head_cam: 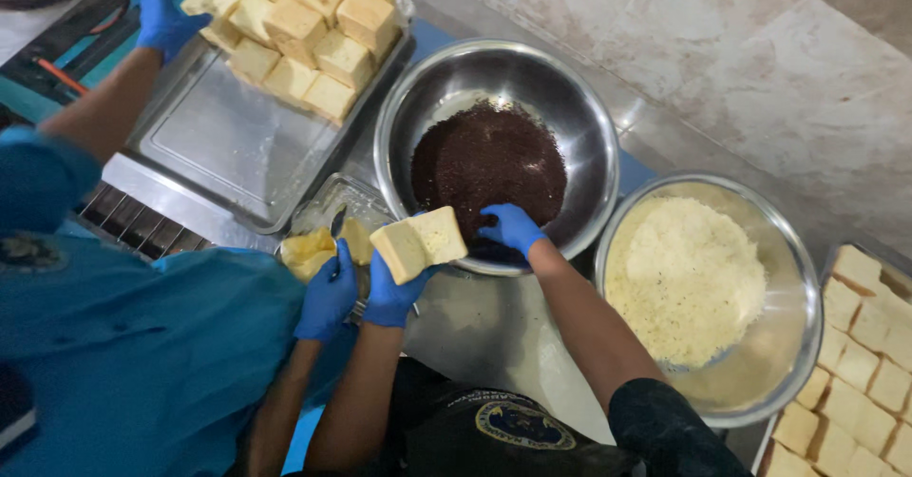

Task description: The person takes slices of bread, spoons dark chocolate filling into the middle of each slice, presses the slices together, coats the filled bread in a bowl of white grated coating, and places the finished pieces onto a metal tray. A second worker at the same table spreads a yellow substance on other bread slices.

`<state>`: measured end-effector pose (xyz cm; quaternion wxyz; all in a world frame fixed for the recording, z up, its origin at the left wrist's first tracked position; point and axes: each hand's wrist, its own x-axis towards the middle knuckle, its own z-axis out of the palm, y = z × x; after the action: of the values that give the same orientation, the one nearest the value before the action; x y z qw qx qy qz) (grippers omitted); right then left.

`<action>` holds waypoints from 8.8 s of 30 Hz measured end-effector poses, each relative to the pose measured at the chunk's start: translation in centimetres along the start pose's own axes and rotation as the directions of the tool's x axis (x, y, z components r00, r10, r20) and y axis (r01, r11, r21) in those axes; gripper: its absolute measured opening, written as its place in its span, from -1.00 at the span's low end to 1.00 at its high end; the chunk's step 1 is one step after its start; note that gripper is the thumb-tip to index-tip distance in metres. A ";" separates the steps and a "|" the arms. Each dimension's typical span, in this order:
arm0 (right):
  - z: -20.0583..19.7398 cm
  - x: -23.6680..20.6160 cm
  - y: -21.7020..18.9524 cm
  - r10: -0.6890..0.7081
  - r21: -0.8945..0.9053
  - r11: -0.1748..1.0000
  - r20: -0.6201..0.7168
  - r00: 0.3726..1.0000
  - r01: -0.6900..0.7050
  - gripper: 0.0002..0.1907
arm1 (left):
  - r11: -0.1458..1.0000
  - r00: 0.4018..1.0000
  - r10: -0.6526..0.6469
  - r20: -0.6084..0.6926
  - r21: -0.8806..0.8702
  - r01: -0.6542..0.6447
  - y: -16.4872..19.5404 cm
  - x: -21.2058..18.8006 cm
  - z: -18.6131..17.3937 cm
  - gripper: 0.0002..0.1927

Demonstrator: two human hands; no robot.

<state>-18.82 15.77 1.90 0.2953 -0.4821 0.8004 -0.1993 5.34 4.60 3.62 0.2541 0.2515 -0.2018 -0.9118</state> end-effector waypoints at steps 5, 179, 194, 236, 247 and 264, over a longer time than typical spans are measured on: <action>1.0 0.7 -2.9 -0.083 -0.104 0.990 0.148 0.985 0.099 -0.56 | 0.645 0.909 0.307 0.283 0.641 -0.417 -1.2 0.8 0.7 -0.43; 0.8 -29.0 14.4 0.508 -0.016 0.847 -0.275 0.817 -0.532 -0.58 | 0.795 0.947 -0.008 0.322 0.577 -0.189 -6.1 2.6 10.3 -0.31; 0.4 -29.5 14.1 0.329 0.079 0.944 -0.198 0.923 -0.319 -0.41 | 0.557 0.815 -0.014 0.580 0.681 -0.475 -15.0 -2.6 15.2 -0.25; -14.9 -31.4 12.7 0.304 0.318 0.923 -0.260 0.916 -0.216 -0.74 | 0.635 0.644 -0.762 0.067 0.274 0.723 -30.5 0.2 19.4 -0.23; -15.9 -31.3 11.2 0.344 0.266 0.926 -0.292 0.892 -0.270 -0.74 | 0.647 0.669 -0.743 0.027 0.290 0.706 -30.3 -0.1 19.3 -0.29; -16.4 -31.6 10.7 0.384 0.202 0.922 -0.355 0.852 -0.331 -0.78 | 0.651 0.644 -0.753 0.136 0.295 0.699 -30.7 0.1 19.1 -0.28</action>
<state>-25.34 49.31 16.52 0.1943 -0.2544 0.9034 -0.2854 -16.57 33.35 3.49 -0.1913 0.2220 -0.2103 -0.9327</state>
